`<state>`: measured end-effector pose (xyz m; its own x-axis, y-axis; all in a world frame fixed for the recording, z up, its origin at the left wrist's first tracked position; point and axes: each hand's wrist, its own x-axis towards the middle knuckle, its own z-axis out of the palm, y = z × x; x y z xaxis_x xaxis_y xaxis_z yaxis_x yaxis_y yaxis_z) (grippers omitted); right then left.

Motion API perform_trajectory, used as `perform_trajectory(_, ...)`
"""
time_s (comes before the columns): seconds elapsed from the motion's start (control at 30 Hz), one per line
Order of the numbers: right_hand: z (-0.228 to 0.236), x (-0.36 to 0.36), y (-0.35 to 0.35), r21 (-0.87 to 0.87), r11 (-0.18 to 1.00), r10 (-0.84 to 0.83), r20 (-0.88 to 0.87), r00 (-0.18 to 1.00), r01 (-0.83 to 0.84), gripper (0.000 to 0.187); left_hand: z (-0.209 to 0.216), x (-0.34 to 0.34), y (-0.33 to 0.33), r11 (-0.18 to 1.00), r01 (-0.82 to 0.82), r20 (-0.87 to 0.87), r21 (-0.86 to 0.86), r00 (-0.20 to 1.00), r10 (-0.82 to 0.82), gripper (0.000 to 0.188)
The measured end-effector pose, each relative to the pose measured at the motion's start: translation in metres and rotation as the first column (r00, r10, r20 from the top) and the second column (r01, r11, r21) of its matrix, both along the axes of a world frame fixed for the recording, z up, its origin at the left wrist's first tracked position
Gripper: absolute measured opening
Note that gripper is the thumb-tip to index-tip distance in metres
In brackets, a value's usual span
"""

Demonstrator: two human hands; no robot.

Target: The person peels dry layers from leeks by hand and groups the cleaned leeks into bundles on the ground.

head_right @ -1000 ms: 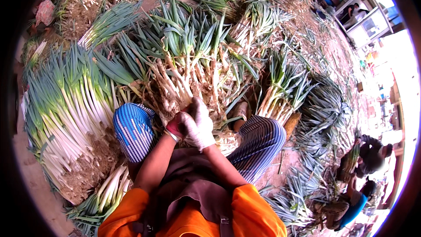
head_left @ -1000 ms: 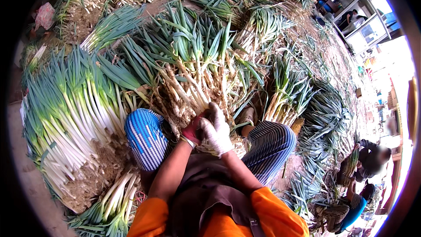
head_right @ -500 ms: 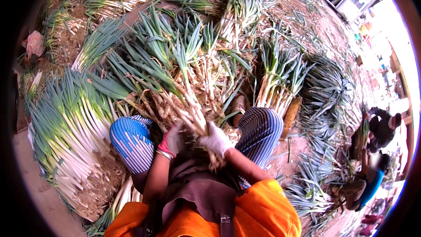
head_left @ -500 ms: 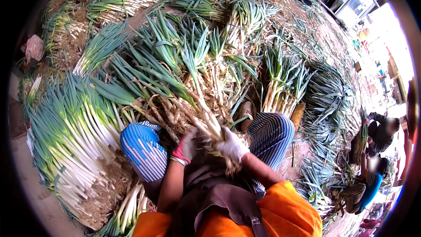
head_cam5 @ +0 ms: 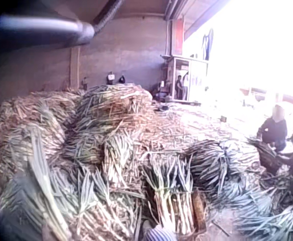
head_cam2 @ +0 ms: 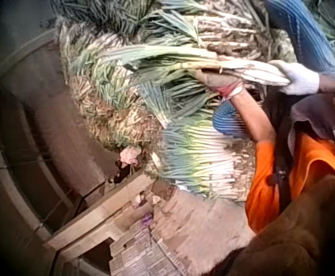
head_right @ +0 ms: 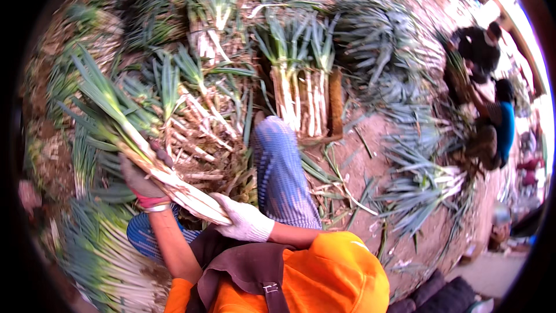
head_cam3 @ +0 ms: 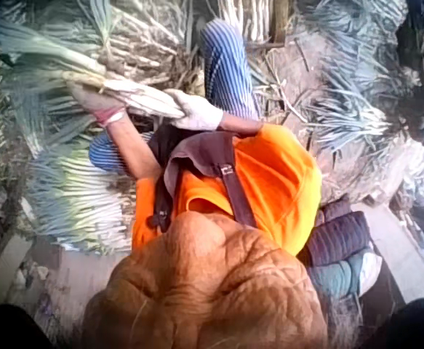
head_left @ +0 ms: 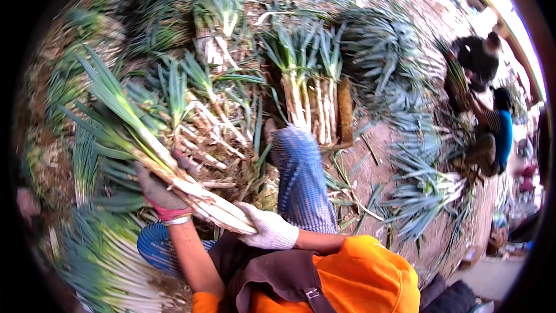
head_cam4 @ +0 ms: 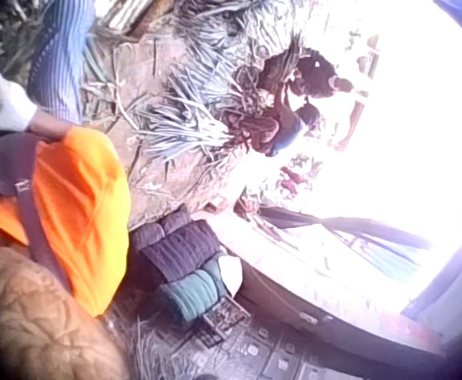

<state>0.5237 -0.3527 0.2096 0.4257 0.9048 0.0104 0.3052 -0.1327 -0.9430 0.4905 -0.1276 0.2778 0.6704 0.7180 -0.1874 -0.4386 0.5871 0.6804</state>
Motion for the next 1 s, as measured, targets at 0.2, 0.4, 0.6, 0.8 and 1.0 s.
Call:
perform_trajectory(0.2, 0.071, 0.115, 0.024, 0.124, 0.915, -0.391, 0.031, 0.92, 0.385, 0.075, 0.056, 0.098, -0.048, 0.78, 0.38, -0.157, 0.498, 0.924, -0.349, 0.074)
perform_trajectory(0.4, -0.044, 0.314, 0.024, 0.236, 0.653, -0.749, 0.342, 0.568, 0.719, 0.066, 0.022, 0.08, 0.041, 0.884, 0.356, -0.296, 0.304, 0.917, -0.267, 0.05)
perform_trajectory(0.6, -0.262, 0.342, -0.036, -0.606, 0.464, -0.499, 0.424, 0.756, 0.646, 0.092, -0.04, -0.046, 0.129, 0.999, -0.049, -0.446, -0.003, 0.894, 0.042, 0.033)
perform_trajectory(0.8, -0.265, 0.341, -0.032, -0.618, 0.408, -0.206, 0.655, 0.727, 0.672, 0.079, -0.077, -0.12, 0.175, 0.963, -0.266, -0.434, -0.045, 0.873, 0.221, 0.036)
perform_trajectory(1.0, -0.155, 0.375, 0.076, -0.377, 0.778, -0.16, 0.656, 0.738, 0.503, 0.056, -0.081, -0.112, 0.196, 0.886, -0.45, -0.309, -0.112, 0.863, 0.399, 0.028)
